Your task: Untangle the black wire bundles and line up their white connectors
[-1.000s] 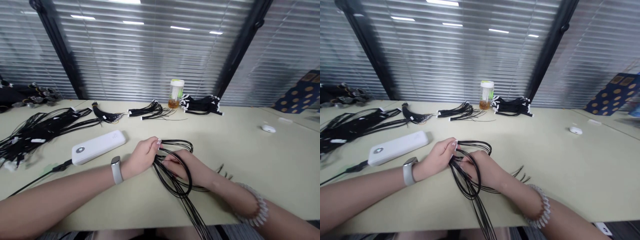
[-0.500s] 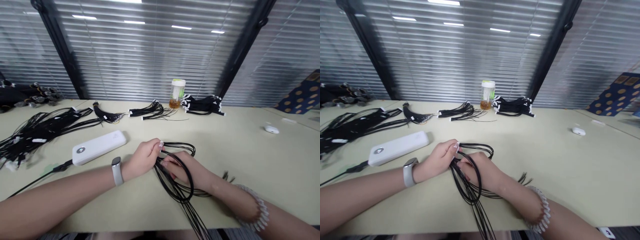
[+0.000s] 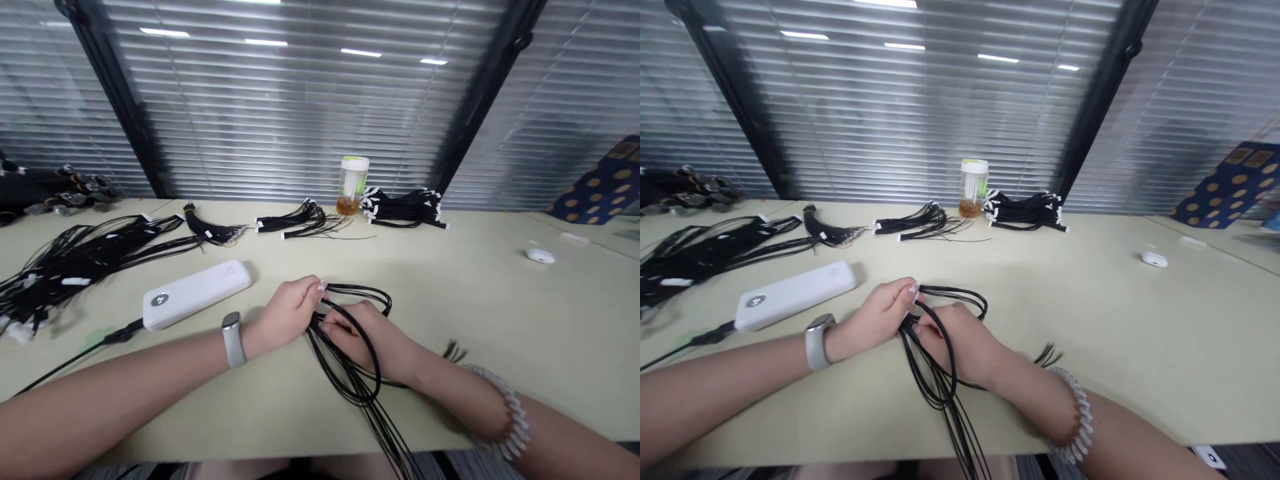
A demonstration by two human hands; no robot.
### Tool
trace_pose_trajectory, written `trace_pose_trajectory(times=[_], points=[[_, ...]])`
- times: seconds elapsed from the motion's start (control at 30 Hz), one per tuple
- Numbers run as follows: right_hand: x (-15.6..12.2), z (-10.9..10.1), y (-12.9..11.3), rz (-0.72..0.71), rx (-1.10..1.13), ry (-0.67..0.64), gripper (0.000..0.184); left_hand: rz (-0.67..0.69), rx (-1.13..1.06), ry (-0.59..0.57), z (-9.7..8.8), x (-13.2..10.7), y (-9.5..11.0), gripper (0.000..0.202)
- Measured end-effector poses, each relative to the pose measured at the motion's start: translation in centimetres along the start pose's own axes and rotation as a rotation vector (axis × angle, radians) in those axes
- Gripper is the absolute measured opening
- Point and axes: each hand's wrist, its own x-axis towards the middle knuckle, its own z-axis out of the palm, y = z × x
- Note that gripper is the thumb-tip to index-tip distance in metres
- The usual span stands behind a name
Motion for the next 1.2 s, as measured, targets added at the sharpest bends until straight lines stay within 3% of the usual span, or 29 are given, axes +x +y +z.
trace_pose_trajectory(times=[0.23,0.4,0.47,0.57,0.73,0.9,0.97,1.03,1.13,1.2], points=[[-0.1,-0.9,-0.7,0.051,-0.125,0.008,0.012,-0.097,-0.111,0.006,0.2,0.4,-0.4,0.036],[-0.6,-3.1,-1.1,0.127,-0.434,0.029,0.015,-0.156,-0.179,0.014,0.2,0.5,-0.6,0.039],[-0.8,-4.2,-0.7,0.184,-0.520,0.089,0.019,-0.201,-0.222,0.024,0.3,0.7,-0.7,0.041],[-1.1,-5.5,0.1,0.238,-0.520,0.304,0.015,-0.281,-0.287,0.039,0.4,0.9,-0.8,0.042],[-1.0,-6.4,0.8,0.093,-0.191,0.759,0.019,-0.326,-0.328,0.051,0.4,1.0,-0.7,0.042],[-0.7,-6.3,0.5,0.044,0.464,0.894,0.014,-0.321,-0.321,0.043,0.3,0.9,-0.4,0.041],[-0.7,-6.1,0.6,0.054,0.593,0.857,0.013,-0.322,-0.310,0.040,0.3,0.9,-0.3,0.041],[-0.7,-5.6,0.7,0.112,0.578,0.691,0.020,-0.324,-0.311,0.040,0.3,0.9,-0.3,0.041],[-0.6,-4.5,0.8,0.175,0.384,0.407,0.021,-0.319,-0.349,0.029,0.3,1.0,-0.5,0.041],[-0.5,-3.7,0.8,0.155,0.211,0.343,0.013,-0.302,-0.369,0.014,0.3,0.9,-0.6,0.042]])
